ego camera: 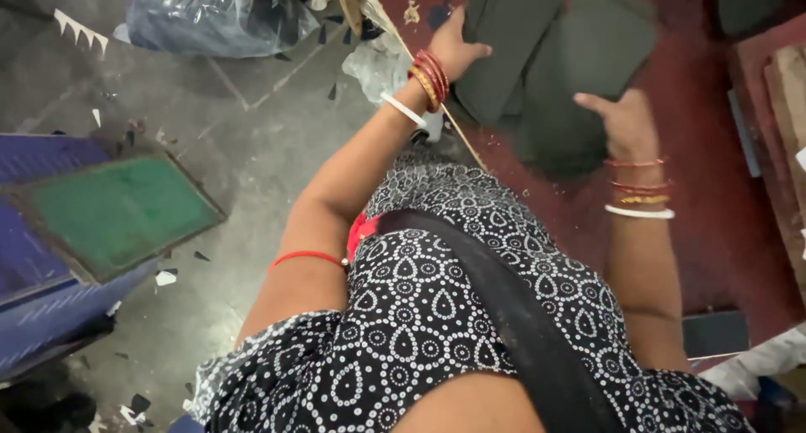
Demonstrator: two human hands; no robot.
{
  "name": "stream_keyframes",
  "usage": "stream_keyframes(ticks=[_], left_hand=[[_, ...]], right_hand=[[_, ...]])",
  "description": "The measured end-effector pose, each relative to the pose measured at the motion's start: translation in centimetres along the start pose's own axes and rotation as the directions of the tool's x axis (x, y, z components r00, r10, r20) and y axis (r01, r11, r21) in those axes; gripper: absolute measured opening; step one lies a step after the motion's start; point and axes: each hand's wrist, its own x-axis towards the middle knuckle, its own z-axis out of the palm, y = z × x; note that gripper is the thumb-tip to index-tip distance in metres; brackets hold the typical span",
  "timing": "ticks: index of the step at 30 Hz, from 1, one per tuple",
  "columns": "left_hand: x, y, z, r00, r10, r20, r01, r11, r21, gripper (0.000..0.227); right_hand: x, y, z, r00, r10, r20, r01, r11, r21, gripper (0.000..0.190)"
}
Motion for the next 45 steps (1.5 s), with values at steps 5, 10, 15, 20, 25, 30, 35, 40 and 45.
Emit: stream_keyframes(ticks=[5,10,15,20,25,30,35,40,45], left_hand=[[1.2,9.4,-5.7,0.994,0.109,0.03,-0.108,0.838,0.534,0.051],[0.3,12.8,-4.8,0.979,-0.145,0.146,-0.008,0.681,0.732,0.045],[0.8,8.5,-2.5,0.93,-0.282,0.237,-0.02,0.602,0.798,0.069],[0.3,12.7,-3.7,0.922,-0.278,0.27,-0.093,0.519,0.85,0.078],[-0.3,12.3,-4.7,0.933,-0.286,0.217,-0.049,0.498,0.866,0.076],[-1.6,14.3,-5.7,0.955,-0.169,0.243,-0.098,0.595,0.798,0.059],[-2.3,16.9,-4.4,0.925,-0.106,0.365,-0.236,0.594,0.769,0.05],[-2.2,17.6,-0.4,0.905,-0.032,0.424,-0.365,0.452,0.814,0.039],[-4.0,15.9,-0.9,0.886,0.285,0.365,-0.448,0.323,0.834,0.047]], right_hand=[[-3.4,-5.9,-6.1,0.925,-0.372,0.073,0.304,0.612,-0.731,0.042],[-2.4,-5.7,-4.4,0.941,-0.339,0.012,0.119,0.296,-0.948,0.061],[-0.3,-2.2,-3.6,0.959,-0.274,0.075,0.127,0.178,-0.976,0.039],[-2.9,-5.0,-3.4,0.969,-0.247,-0.018,0.031,0.19,-0.981,0.054],[-0.8,-1.3,-5.9,0.995,-0.092,-0.032,-0.012,0.205,-0.979,0.066],[-2.4,-0.8,-8.7,0.981,-0.195,0.016,0.163,0.771,-0.616,0.077],[-3.8,-4.3,-1.7,0.917,-0.381,-0.114,0.112,0.521,-0.846,0.104],[-5.0,-10.9,8.3,0.628,-0.692,0.355,0.514,0.026,-0.858,0.102],[-2.3,-6.8,9.0,0.714,-0.636,0.292,0.451,0.1,-0.887,0.058]])
